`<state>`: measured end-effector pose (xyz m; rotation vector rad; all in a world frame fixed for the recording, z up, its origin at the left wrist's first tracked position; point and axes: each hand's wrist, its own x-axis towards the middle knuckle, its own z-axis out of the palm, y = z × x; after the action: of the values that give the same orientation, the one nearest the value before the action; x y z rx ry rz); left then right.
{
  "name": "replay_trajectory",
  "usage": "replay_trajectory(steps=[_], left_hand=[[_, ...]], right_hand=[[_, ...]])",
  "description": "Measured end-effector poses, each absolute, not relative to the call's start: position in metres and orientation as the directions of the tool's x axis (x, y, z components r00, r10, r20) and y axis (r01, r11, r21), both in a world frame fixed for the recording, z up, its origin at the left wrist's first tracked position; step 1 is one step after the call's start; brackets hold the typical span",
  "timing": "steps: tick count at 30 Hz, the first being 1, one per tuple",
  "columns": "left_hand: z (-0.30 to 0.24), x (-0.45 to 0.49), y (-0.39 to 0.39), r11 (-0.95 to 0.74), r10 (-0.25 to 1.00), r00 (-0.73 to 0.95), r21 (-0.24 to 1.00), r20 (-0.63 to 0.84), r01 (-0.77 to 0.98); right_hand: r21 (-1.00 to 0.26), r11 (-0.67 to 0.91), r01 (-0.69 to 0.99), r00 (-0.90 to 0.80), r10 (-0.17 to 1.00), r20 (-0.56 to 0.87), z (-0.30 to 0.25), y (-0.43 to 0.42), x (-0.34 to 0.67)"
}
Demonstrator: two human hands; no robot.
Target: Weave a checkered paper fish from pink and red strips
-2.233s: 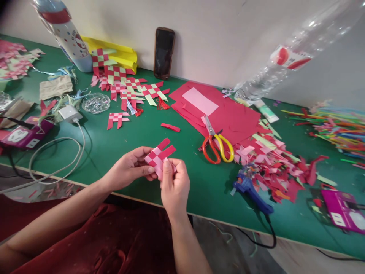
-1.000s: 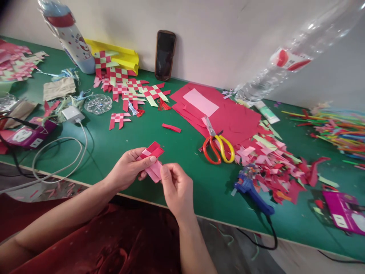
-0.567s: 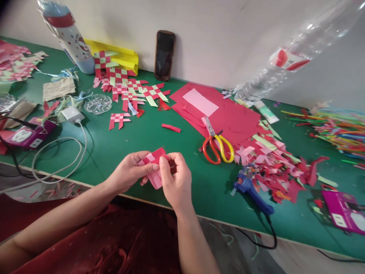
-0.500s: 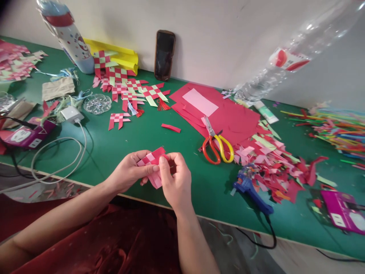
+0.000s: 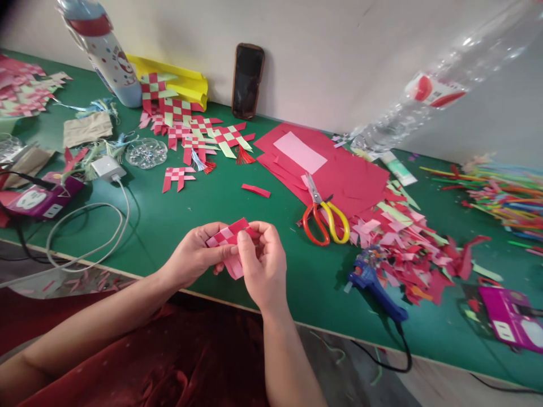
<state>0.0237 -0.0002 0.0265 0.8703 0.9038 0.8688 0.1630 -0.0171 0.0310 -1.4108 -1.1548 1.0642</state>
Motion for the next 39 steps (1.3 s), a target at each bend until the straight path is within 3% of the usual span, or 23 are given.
replay_trajectory(steps=[3,7,11,18,24,39], left_hand=[[0.026,0.026,-0.001,0.379,0.889,0.358,0.898,-0.286,-0.224],[0.025,0.029,-0.003,0.363,0.892,0.358,0.908,-0.275,-0.207],[0.024,0.029,-0.005,0.351,0.898,0.347,0.917,-0.272,-0.191],[0.030,0.016,0.001,0.251,0.891,0.409,0.964,-0.195,-0.086],[0.031,0.011,0.008,-0.014,0.926,0.375,0.988,-0.046,0.155],[0.031,0.008,0.010,0.059,0.913,0.390,0.984,-0.122,0.168]], right_hand=[[-0.983,-0.040,0.177,0.127,0.992,-0.018,0.033,-0.014,0.163],[-0.925,0.062,0.375,0.163,0.978,0.132,0.034,-0.012,0.163],[-0.898,0.074,0.433,0.174,0.971,0.163,0.036,-0.012,0.164],[-0.912,0.037,0.409,0.158,0.981,0.111,0.036,-0.015,0.166],[-0.920,0.037,0.389,0.147,0.984,0.102,0.035,-0.016,0.163],[-0.944,-0.024,0.329,0.169,0.985,0.033,0.030,-0.019,0.161]])
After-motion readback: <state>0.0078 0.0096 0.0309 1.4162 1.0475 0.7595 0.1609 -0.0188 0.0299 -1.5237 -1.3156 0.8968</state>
